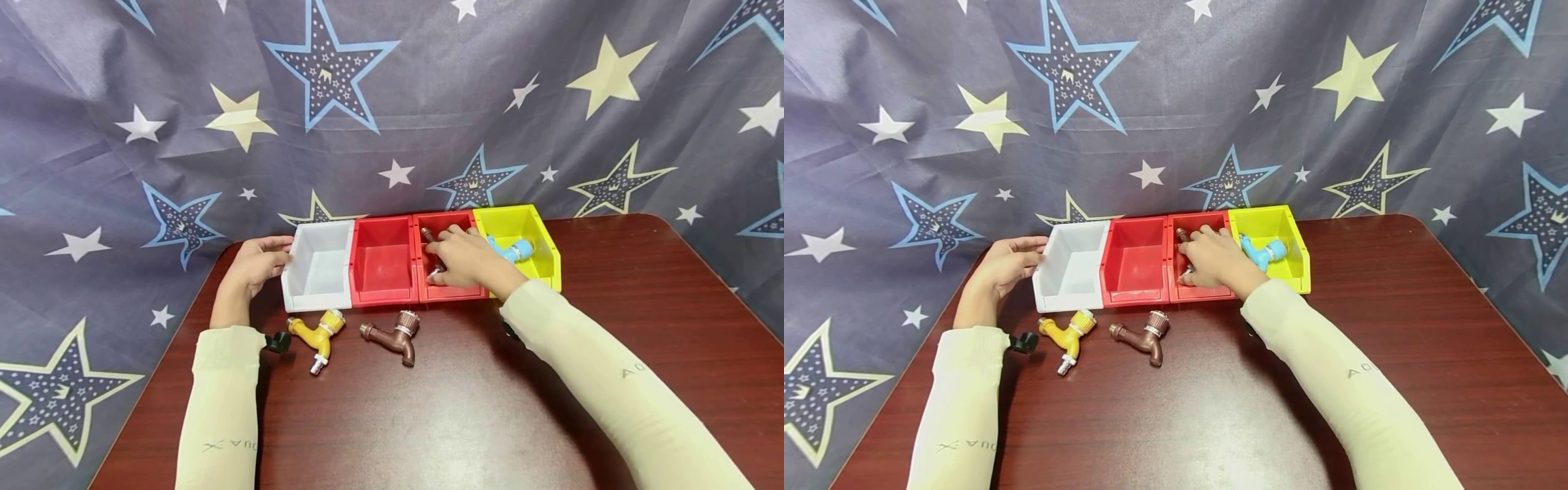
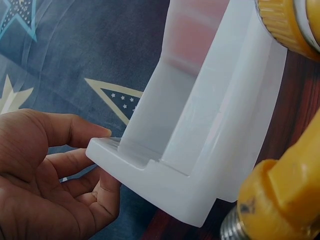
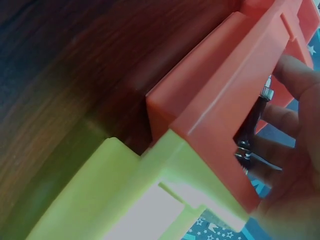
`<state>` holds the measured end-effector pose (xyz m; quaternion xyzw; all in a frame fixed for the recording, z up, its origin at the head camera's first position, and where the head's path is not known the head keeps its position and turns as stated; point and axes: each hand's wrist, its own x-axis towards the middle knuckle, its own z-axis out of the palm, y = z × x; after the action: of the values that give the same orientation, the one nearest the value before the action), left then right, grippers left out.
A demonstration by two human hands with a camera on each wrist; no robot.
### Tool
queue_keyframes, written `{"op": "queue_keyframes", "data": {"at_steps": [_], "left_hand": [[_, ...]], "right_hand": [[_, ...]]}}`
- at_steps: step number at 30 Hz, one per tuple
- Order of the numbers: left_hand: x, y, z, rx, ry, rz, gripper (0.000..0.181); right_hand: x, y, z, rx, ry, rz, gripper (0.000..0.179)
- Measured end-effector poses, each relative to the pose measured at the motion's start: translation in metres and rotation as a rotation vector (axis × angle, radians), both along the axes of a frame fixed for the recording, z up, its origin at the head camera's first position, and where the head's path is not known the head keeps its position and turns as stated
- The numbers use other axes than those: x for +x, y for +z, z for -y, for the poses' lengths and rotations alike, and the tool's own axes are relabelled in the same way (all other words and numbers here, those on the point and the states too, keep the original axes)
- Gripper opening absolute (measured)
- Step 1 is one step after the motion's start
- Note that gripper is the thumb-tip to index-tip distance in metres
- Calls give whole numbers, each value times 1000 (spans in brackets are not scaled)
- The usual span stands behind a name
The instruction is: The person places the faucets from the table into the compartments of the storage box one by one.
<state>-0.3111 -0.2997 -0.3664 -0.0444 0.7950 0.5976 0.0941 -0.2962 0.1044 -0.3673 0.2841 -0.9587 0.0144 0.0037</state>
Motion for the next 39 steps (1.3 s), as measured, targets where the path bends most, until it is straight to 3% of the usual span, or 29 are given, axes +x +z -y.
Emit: {"op": "queue_keyframes", "data": {"at_steps": [11, 20, 27, 39], "left_hand": [[9, 11, -6, 8, -2, 3, 56], [5, 5, -4, -1, 4, 0, 55], [7, 10, -6, 0, 11, -10, 54], [-3, -6, 1, -12, 17, -25, 54]], "right_hand": [[-8, -4, 3, 17, 20, 64, 57], [-12, -7, 6, 61, 24, 90, 48], [-17, -9, 6, 59, 16, 69, 42], [-17, -8, 8, 79, 12, 103, 41]]}}
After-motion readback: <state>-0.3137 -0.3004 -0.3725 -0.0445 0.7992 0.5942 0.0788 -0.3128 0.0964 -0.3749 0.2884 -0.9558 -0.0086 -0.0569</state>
